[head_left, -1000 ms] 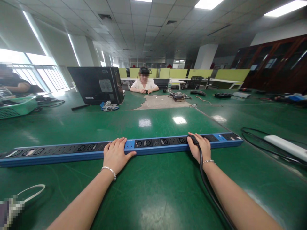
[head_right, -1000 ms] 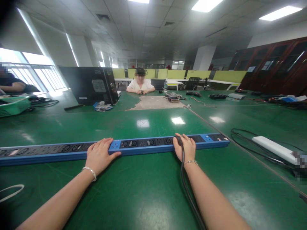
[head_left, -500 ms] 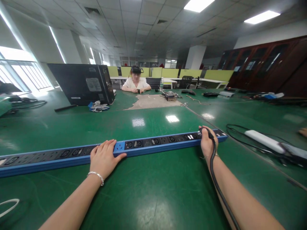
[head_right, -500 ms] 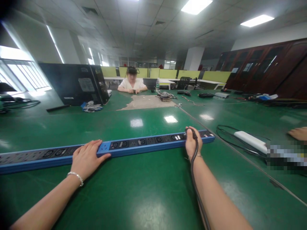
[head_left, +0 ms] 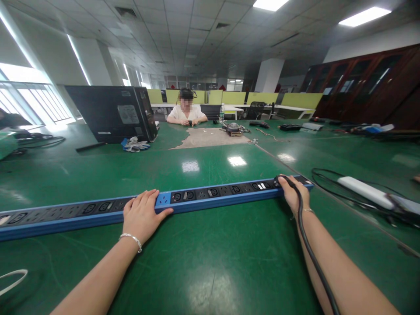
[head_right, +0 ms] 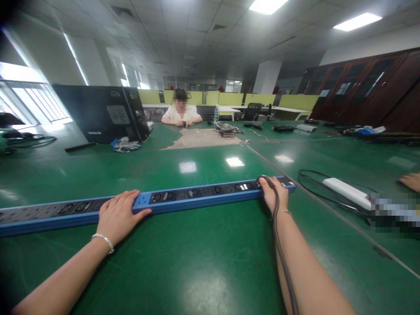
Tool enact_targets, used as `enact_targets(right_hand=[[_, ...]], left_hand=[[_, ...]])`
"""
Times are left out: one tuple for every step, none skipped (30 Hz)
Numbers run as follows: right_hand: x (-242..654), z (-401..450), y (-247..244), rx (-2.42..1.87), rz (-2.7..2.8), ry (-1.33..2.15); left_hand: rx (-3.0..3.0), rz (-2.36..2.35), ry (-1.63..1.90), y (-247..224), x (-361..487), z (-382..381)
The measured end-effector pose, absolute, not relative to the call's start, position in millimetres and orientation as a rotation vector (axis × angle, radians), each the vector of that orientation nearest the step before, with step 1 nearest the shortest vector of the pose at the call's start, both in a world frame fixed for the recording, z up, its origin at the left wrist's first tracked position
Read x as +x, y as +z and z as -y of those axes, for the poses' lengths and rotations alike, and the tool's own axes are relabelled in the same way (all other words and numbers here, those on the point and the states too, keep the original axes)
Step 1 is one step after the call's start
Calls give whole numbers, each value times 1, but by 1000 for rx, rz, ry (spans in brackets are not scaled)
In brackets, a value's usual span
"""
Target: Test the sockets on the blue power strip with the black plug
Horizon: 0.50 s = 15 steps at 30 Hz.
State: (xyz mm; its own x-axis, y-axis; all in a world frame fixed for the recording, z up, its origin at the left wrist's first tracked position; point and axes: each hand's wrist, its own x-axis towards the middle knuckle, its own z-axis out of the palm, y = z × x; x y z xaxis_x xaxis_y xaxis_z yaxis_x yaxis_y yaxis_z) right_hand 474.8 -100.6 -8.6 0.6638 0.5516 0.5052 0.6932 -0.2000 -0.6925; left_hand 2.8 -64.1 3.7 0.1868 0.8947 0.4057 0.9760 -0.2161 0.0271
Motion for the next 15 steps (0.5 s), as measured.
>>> enact_targets(right_hand=[[475,101,-8,-1889,982,-187],[475,101,-8,-1905,978,-191],[475,101,-7,-1924,971,-189],[475,101,-8,-1938,963,-182],[476,101,-8,-1948,955,-174],[476,101,-8,-1951,950,-169],[476,101,-8,-1948,947,-169],[476,101,-8,-1944,947,-170],[476,101,-8,-1940,949,-173],[477,101,-8,-1939,952,-176],[477,101,-8,-1942,954,-177],[477,101,-8,-1949,954,-176],[477,101,-8,-1956,954,-174],[478,101,-9,-1960,958,-178],[479,101,-9,-1961,965,-185]], left_hand=[[-2222,1791,-502,3,3,64],[-2222,1785,-506,3,3,65],[-2223,1780,-510,3,3,65],[-2223,1778,-514,3,3,65],[-2225,1776,-515,3,3,65],[-2226,1776,-516,3,3,65],[-2225,1776,-517,3,3,65],[-2225,1776,-518,3,3,65],[-2223,1778,-517,3,3,65],[-2222,1781,-516,3,3,65],[-2221,1782,-515,3,3,64],[-2222,1784,-512,3,3,64],[-2223,1785,-509,3,3,64],[-2225,1786,-507,3,3,64],[-2227,1785,-504,4,3,64]])
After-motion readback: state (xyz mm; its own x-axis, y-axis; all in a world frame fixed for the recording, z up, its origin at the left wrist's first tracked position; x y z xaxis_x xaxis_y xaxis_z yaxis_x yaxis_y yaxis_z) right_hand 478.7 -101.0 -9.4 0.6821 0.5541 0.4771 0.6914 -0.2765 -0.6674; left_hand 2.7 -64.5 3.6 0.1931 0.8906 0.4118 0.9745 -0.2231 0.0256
